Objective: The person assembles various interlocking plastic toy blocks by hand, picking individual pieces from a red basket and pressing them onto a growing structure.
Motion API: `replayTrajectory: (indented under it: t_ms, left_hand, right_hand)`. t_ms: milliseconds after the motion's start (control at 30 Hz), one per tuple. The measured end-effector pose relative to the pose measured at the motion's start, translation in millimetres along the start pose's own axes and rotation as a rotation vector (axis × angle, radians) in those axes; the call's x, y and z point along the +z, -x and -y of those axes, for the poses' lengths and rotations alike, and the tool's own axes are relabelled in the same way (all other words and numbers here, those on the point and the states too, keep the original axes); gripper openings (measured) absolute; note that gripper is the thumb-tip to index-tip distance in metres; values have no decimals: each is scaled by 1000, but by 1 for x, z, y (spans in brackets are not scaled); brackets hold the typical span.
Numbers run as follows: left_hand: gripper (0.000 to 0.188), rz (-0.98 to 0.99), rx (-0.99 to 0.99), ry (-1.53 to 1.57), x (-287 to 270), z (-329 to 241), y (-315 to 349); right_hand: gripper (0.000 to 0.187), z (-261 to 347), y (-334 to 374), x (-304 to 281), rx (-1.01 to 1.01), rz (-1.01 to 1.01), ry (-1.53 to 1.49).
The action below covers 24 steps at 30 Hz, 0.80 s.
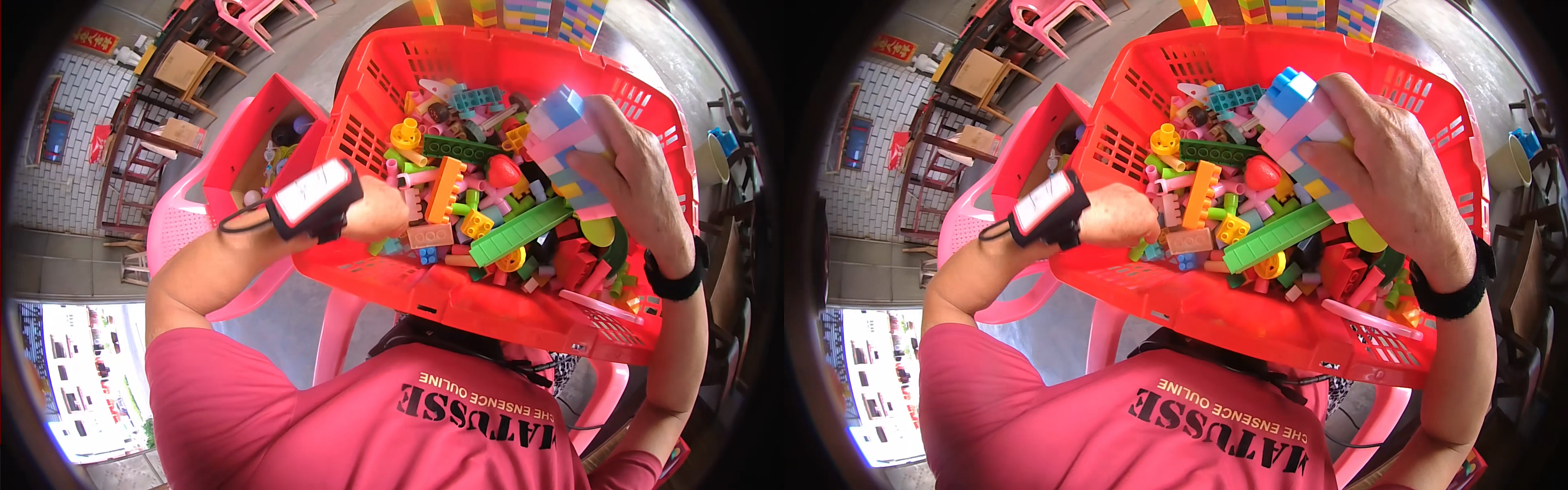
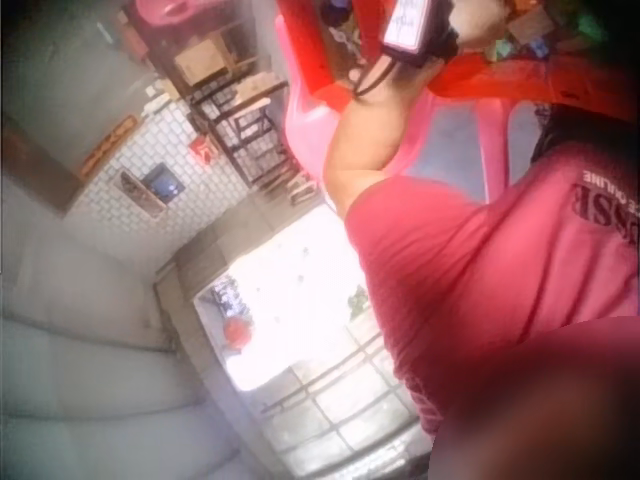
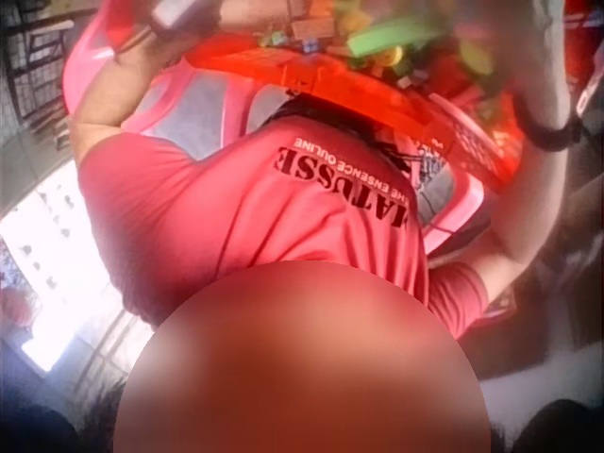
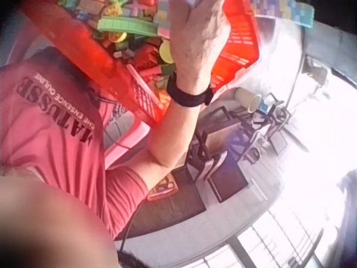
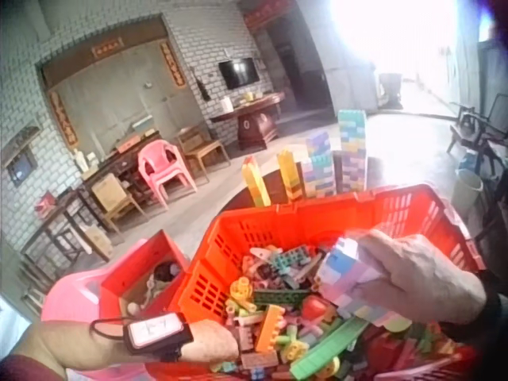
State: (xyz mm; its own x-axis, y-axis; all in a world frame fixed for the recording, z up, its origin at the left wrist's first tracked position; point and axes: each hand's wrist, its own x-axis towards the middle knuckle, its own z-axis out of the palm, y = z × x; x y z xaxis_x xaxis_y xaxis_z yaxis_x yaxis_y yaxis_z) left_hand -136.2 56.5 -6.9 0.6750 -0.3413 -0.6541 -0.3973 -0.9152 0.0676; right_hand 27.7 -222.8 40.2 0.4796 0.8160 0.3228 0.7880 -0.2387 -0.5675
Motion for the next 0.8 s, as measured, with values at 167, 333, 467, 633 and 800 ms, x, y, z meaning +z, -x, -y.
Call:
replayTrajectory:
  t_ms: [167,333,467,633,800]
  left_hand:
    - [9,-134,-187,-158,25,-3,-9]
    - [13,-161,-90,-275,25,16,-20]
    - [14,-242,24,-284,30,20,-18]
    - [18,-238,100,-299,28,11,-17]
    - [19,-133,53,-272,28,5,-18]
  right_hand:
    - [48,1,3,7,-107,5,57]
    - [54,7,4,9,-87,33,65]
    - [52,9,3,6,-103,47,63]
    - [46,10,6,10,-80,92,72]
    - [49,7,6,11,-86,112,101]
